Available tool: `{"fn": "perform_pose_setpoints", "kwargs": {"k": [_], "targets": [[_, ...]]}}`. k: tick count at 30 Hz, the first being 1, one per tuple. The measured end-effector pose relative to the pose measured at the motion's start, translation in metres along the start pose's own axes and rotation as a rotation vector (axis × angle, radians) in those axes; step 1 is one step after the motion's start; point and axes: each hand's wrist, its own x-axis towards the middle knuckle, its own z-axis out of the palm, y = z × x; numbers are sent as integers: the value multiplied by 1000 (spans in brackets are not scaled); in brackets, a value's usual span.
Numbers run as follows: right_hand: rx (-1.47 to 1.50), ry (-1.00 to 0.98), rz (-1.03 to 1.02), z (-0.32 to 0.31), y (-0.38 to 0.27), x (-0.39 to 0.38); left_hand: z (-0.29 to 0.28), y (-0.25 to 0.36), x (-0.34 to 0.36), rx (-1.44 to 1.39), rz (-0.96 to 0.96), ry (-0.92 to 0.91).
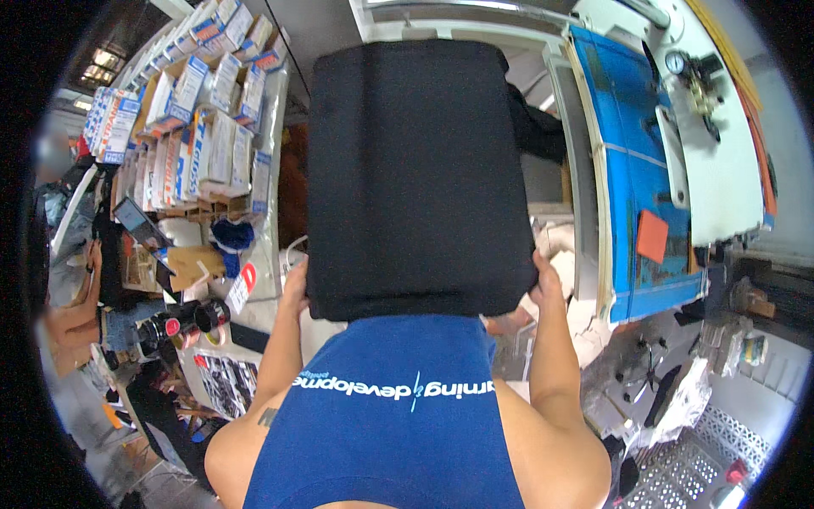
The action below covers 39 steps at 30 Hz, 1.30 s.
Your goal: The person places a black t-shirt on a heat press, aligns and applies a transfer design, operates the press, then removes and stacks the finished shirt. The process is repeated with another shirt, including flipping and repositioning the garment between presses.
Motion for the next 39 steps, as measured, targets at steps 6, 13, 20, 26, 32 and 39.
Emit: {"fn": "perform_pose_setpoints", "kwargs": {"k": [6,13,20,26,32,39], "targets": [[-74,28,-227,-15,-8,-35,-80,-1,-29,-98,134,-144],[-76,209,-301,-5,1,-24,-39,1,-44,-191,254,-103],[-141,233,-344,-18,1,-14,-47,-16,-35,-304,336,-69],[-824,371,-97,-6,28,9,-12,-53,-2,578,276,133],[-1501,620,-630,100,-78,37,34,99,42,898,625,571],[-1773,-82,-1455,355,-90,116,277,216,131,1405,1608,151]]}}
